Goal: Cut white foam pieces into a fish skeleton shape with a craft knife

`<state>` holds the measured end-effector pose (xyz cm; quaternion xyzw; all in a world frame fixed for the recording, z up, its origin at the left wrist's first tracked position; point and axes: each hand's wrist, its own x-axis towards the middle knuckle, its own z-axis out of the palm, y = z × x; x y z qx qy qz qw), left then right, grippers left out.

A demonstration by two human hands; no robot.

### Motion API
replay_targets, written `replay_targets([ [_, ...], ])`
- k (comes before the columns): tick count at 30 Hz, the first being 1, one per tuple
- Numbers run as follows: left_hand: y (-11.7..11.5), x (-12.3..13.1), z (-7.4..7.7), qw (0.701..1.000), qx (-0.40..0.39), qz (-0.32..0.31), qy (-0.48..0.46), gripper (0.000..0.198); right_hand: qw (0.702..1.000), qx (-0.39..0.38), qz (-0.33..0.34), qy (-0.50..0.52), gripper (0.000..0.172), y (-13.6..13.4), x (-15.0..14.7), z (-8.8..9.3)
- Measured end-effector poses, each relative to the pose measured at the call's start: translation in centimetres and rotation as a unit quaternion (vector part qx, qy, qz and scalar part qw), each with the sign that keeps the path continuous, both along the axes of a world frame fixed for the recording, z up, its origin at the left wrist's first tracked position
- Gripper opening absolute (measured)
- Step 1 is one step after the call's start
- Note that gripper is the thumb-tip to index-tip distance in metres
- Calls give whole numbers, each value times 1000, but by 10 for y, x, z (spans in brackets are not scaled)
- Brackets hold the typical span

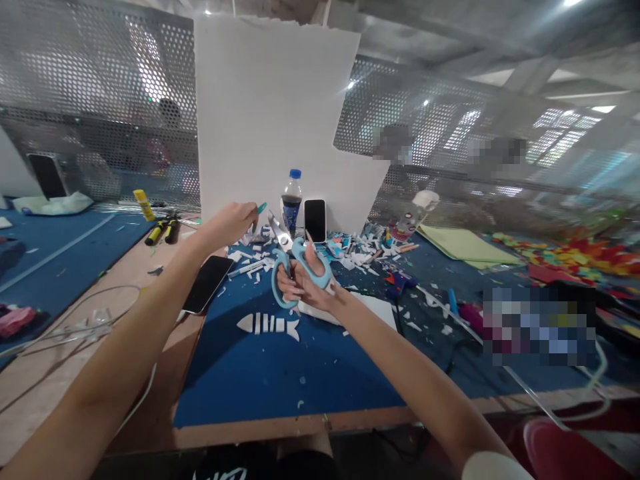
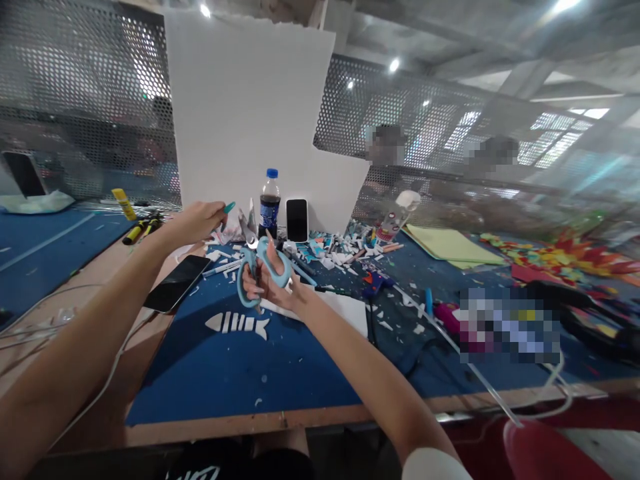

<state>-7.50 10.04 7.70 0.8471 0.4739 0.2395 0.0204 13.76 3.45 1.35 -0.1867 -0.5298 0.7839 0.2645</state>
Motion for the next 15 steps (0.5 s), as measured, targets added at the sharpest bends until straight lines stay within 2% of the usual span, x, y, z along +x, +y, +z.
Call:
replay_targets([
  [6,1,0,-2,999,6,12,-50,19,997,-16,-38,60,69,6,8,6],
  [10,5,5,-6,994,5,21,-108,19,996,-23,-54,62,70,7,14,3],
  [15,7,10,-9,987,8,32,-156,22,997,-36,-64,26,51,7,19,-7],
])
